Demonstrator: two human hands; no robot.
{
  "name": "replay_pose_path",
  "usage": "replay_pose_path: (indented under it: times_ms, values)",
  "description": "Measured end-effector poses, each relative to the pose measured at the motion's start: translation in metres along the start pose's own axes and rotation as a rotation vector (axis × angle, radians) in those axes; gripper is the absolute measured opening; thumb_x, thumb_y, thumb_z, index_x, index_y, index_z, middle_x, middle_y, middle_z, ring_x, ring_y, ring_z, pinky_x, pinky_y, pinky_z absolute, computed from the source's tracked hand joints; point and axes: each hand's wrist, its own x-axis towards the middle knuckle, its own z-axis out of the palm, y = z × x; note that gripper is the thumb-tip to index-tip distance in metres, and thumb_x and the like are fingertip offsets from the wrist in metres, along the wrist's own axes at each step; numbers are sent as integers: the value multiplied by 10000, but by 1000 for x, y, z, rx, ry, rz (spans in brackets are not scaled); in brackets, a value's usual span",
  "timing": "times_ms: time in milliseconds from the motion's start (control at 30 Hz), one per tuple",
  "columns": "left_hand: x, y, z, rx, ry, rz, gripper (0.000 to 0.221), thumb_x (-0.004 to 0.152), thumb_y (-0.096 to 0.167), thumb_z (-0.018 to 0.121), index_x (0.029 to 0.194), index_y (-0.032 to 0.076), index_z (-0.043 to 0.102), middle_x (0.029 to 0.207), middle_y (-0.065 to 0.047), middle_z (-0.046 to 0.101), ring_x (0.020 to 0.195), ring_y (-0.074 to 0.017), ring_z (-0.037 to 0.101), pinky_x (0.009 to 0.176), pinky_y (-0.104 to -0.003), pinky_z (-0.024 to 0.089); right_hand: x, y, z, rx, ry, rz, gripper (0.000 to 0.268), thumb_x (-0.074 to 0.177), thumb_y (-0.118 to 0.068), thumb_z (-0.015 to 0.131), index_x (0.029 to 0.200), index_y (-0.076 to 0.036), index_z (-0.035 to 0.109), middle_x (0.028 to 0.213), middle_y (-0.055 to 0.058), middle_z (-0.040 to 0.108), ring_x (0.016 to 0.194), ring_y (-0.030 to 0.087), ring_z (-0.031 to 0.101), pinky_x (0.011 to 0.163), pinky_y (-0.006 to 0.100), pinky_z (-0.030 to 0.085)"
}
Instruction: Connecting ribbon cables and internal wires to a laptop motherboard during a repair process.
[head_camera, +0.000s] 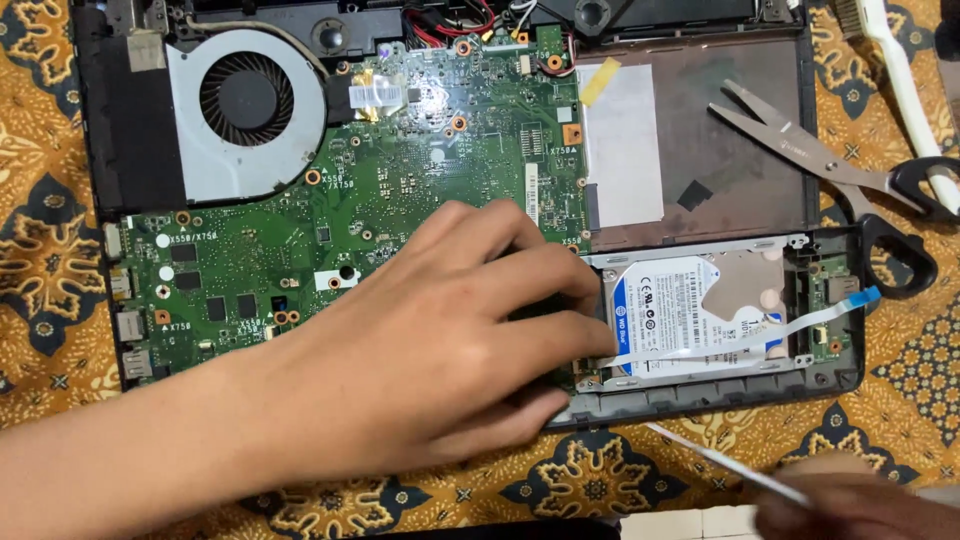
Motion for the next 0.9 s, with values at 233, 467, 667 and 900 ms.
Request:
replay_pose_path:
  times_ms: [233, 467, 667, 900]
  values:
    - [-2, -15, -6, -88, -45, 70, 258, 932, 186, 744, 1171, 104, 691, 1168, -93, 608, 991, -321, 494, 810, -476, 388, 29, 45, 42, 235, 493, 145, 711, 944, -430, 535, 1454, 48, 667, 930, 211, 579, 579, 203, 380, 556, 400, 313]
    - [-7, -21, -6, -107, -56, 79, 360, 931, 237, 742, 1240, 57, 696, 1204, -98, 625, 1039, -318, 495, 794, -464, 376, 39, 65, 91, -239, 583, -477, 571, 1028, -171, 565, 511, 72, 557, 435, 281, 490, 842, 560, 860, 929, 530, 556]
    - [-9, -23, -7, -112, -46, 94, 378, 909, 258, 776, 1213, 45, 704, 1188, -103, 622, 1056, -324, 489, 799, -468, 385, 33, 96, 185, -1085, 1094, -1164, 272, 939, -145, 631, 1183, -75, 729, 975, 92, 806, 894, 195, 735, 867, 351, 529]
    - [-10, -22, -8, -121, -41, 112, 300, 920, 242, 777, 1167, 80, 727, 1176, -95, 605, 1060, -325, 490, 814, -475, 385, 29, 91, 245, -1237, 1207, -1011, 339, 873, -228, 674, 1194, -206, 780, 703, 83, 660, 621, 194, 636, 686, 353, 475]
